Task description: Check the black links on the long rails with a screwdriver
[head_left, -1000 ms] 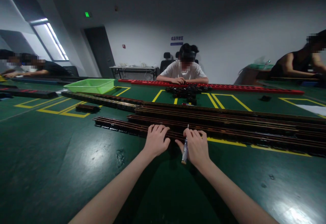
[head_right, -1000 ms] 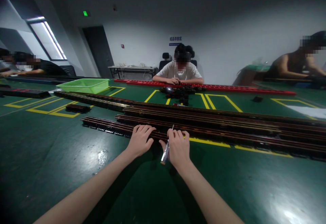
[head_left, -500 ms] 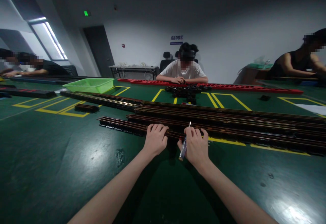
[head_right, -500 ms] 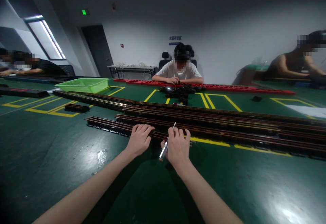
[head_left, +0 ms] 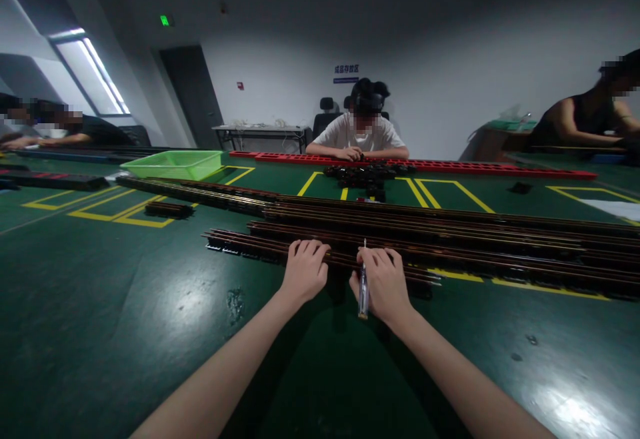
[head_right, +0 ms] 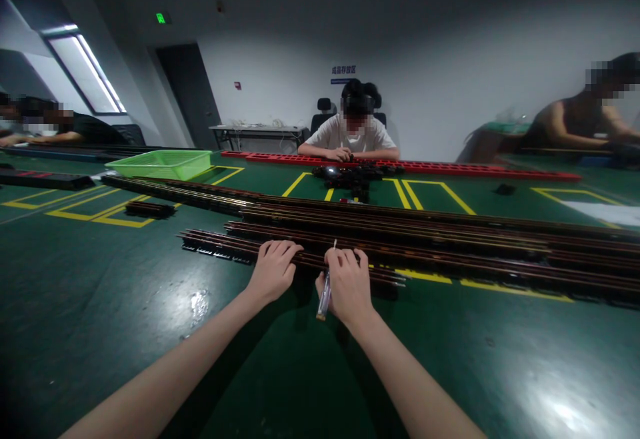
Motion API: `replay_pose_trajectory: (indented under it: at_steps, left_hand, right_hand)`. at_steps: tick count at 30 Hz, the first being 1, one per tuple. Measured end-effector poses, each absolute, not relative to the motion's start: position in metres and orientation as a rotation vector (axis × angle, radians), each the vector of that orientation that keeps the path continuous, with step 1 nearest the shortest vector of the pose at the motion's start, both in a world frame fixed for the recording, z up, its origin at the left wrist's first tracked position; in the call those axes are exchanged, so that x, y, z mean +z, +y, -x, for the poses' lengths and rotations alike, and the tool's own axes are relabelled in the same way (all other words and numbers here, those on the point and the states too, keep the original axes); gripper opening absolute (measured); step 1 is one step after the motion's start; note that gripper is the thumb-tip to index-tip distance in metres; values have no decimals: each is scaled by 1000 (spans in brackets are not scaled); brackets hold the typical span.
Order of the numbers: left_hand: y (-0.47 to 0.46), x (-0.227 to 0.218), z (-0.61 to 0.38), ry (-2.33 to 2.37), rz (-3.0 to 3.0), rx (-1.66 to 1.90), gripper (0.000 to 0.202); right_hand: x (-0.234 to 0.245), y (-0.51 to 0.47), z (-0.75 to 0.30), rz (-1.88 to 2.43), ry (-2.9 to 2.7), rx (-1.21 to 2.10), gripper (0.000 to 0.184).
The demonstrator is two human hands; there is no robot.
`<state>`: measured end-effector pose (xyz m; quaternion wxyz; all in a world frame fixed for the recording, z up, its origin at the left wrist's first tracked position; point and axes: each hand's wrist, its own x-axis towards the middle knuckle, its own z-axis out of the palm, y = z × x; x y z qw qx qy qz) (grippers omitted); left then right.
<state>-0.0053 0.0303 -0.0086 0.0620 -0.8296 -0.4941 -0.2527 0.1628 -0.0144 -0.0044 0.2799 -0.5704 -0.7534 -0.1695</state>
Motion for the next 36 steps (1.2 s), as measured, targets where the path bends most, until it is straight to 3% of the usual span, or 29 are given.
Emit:
replay_pose_trajectory:
  at_steps: [10,16,28,36]
  left_hand:
    - [30,-8,5,-1493,2510,-770,33]
    - [30,-8,6,-1512,2514,-767,36]
    - [30,-8,5,-1501,2507,-767,35]
    - [31,-8,6,-1508,2518,-756,35]
  right_hand:
    - [-5,-13,-160,1587,-1973,-493,10]
    - [-7,-12,-165,1624,-1952,-442,25]
    - [-7,-12,-164,1547,-1963,-427,10]
    - [-8,-11,-163,1627,-1923,-391,13]
